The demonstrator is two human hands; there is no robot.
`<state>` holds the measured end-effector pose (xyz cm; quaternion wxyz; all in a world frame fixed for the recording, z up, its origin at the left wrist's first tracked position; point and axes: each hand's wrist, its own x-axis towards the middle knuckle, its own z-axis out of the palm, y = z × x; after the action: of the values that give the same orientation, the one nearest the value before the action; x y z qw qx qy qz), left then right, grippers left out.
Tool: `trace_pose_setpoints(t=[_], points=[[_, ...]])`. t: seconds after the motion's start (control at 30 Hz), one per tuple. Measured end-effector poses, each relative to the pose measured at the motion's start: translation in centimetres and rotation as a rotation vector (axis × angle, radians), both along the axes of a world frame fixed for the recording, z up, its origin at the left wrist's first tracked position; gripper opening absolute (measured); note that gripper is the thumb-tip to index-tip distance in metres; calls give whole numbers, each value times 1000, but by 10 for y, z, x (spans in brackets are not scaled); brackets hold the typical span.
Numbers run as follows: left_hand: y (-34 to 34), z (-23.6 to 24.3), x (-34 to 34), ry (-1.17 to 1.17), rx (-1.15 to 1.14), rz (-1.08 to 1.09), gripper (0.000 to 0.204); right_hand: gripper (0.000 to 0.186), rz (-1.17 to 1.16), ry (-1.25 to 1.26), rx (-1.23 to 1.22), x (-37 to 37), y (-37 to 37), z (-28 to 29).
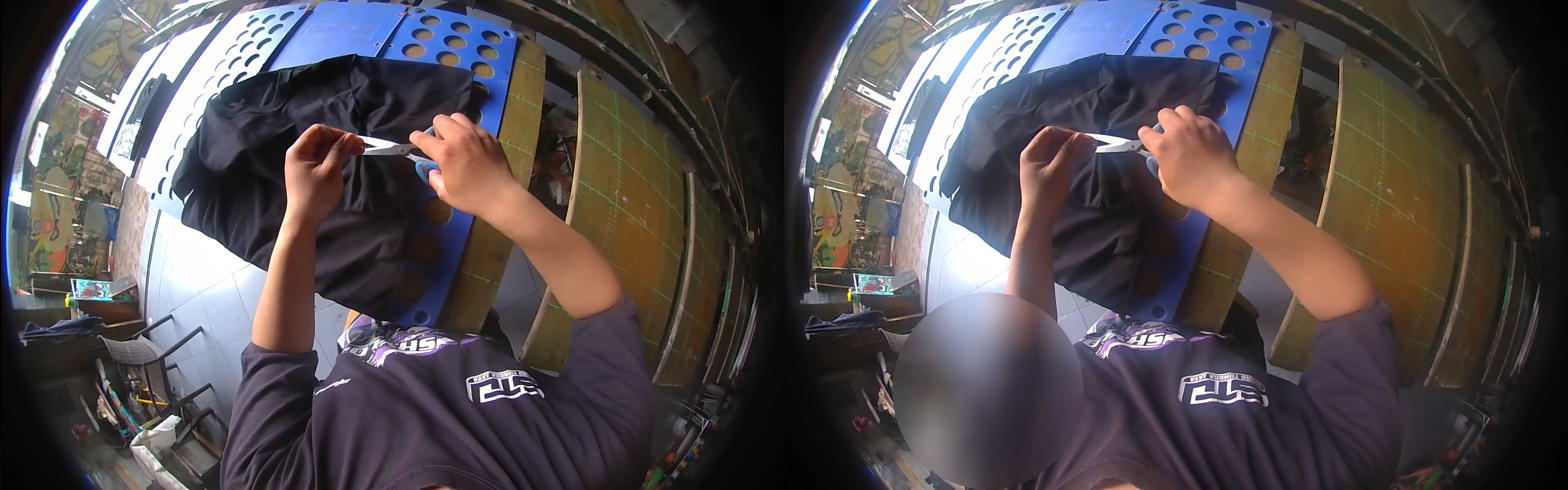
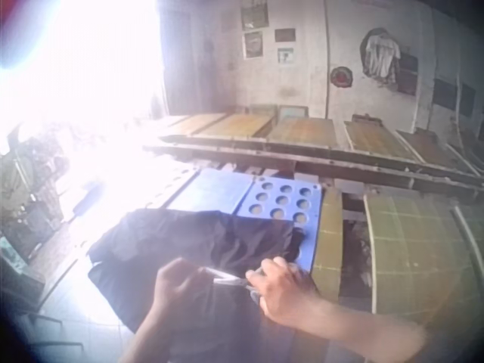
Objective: The person uses scissors to cut the sleeves off a black t-shirt laid on a blue perforated board. They trim the edges, flip the shirt, and continue cutting to remove the sleeves completely, then smooth and fold the modified shirt.
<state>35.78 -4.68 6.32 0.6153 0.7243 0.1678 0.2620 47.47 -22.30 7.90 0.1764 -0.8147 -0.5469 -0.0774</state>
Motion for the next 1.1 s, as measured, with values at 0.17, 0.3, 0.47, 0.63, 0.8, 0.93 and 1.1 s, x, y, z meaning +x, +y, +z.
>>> trace_pose_setpoints(t=[0.17, 0.3, 0.47, 0.63, 0.8, 0.93, 1.1], points=[[-3, -4, 2, -55, -59, -4, 7, 38, -13, 25, -74, 1, 3, 0], [-7, -2, 3, -52, -51, 22, 7, 36, -18, 47, -100, 1, 1, -2], [-8, -5, 2, -63, -60, 10, 7, 27, 27, 28, 13, 0, 1, -5], [-11, -4, 3, -95, -51, 12, 7, 13, 22, 54, -54, -1, 9, -5], [-11, -5, 1, -115, -64, 14, 6, 12, 34, 1, 12, 1, 11, -5], [-12, -10, 3, -131, -57, 7, 6, 38, 14, 38, -32, -2, 19, -9], [-11, -10, 2, -107, -14, 34, 6, 37, 5, 34, -50, -1, 21, -10]])
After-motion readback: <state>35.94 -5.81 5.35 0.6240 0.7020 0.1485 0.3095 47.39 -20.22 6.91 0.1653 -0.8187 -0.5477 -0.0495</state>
